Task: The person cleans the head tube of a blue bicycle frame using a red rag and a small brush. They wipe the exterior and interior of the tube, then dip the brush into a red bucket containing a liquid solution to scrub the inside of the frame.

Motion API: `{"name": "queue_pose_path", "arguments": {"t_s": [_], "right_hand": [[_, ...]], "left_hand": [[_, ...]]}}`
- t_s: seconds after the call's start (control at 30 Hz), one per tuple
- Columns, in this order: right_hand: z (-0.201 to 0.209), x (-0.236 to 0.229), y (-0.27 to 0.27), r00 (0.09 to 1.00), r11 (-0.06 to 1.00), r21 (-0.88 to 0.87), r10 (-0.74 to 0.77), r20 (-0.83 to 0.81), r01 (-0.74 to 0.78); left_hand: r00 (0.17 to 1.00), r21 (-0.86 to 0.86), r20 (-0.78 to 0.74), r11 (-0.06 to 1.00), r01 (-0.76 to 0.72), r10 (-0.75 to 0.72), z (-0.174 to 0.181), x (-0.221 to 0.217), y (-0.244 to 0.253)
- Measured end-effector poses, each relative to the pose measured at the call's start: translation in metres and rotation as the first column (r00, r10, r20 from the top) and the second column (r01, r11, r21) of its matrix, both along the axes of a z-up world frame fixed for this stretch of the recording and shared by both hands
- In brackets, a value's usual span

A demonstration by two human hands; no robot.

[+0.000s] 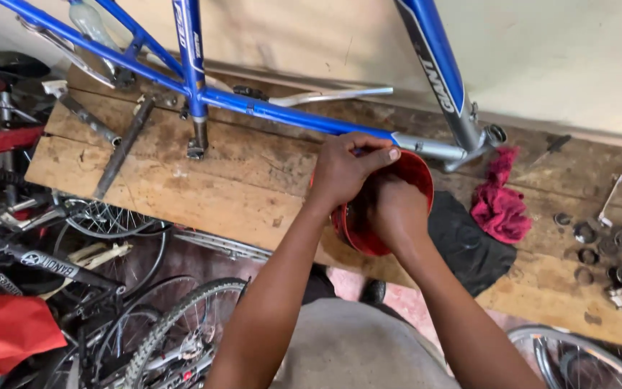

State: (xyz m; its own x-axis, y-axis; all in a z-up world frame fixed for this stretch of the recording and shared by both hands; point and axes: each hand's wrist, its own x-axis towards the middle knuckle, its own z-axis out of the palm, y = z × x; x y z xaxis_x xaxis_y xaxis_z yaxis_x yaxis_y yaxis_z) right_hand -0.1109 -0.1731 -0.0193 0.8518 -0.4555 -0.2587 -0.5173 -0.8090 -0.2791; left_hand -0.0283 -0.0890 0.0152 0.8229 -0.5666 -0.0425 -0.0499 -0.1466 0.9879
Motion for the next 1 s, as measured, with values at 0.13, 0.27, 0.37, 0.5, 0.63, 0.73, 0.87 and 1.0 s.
{"name": "queue_pose_path", "arguments": {"t_s": [0.13, 0.27, 0.37, 0.5, 0.63, 0.73, 0.87, 1.0], "right_hand": [[-0.032, -0.030, -0.010, 0.996, 0.984, -0.169, 0.070, 0.063, -0.059], [0.006, -0.010, 0.010, 0.991, 0.991, -0.015, 0.130, -0.011, -0.131], [-0.005, -0.007, -0.002, 0.999, 0.997, -0.056, 0.045, -0.021, -0.046], [-0.075, -0.050, -0.007, 0.805, 0.849, -0.476, 0.440, 0.399, -0.228], [0.023, -0.020, 0.017, 0.986, 0.986, 0.050, 0.164, -0.040, -0.162], [0.023, -0.017, 0.013, 0.996, 0.994, -0.065, 0.090, 0.015, -0.089], [0.023, -0.019, 0.021, 0.983, 0.985, 0.078, 0.163, -0.085, -0.156], [0.020, -0.017, 0.004, 0.992, 0.992, 0.091, 0.095, -0.083, -0.087]], "left_hand": [[0.999, 0.020, -0.032, 1.000, -0.015, 0.015, 0.003, -0.001, 0.001], [0.999, -0.011, -0.041, 0.999, -0.032, 0.032, 0.004, 0.007, 0.003], [0.999, 0.002, -0.043, 1.000, -0.024, 0.025, 0.005, 0.003, 0.006], [0.999, 0.001, -0.045, 1.000, -0.011, 0.011, 0.003, 0.003, 0.006], [0.997, -0.081, -0.072, 0.996, -0.035, 0.029, 0.013, 0.003, 0.012], [0.993, -0.084, -0.103, 0.994, -0.074, 0.065, 0.012, 0.006, 0.018], [0.991, -0.116, -0.122, 0.991, -0.065, 0.051, 0.006, 0.006, 0.021], [0.991, -0.173, -0.122, 0.982, -0.076, 0.055, 0.001, 0.008, 0.026]]}}
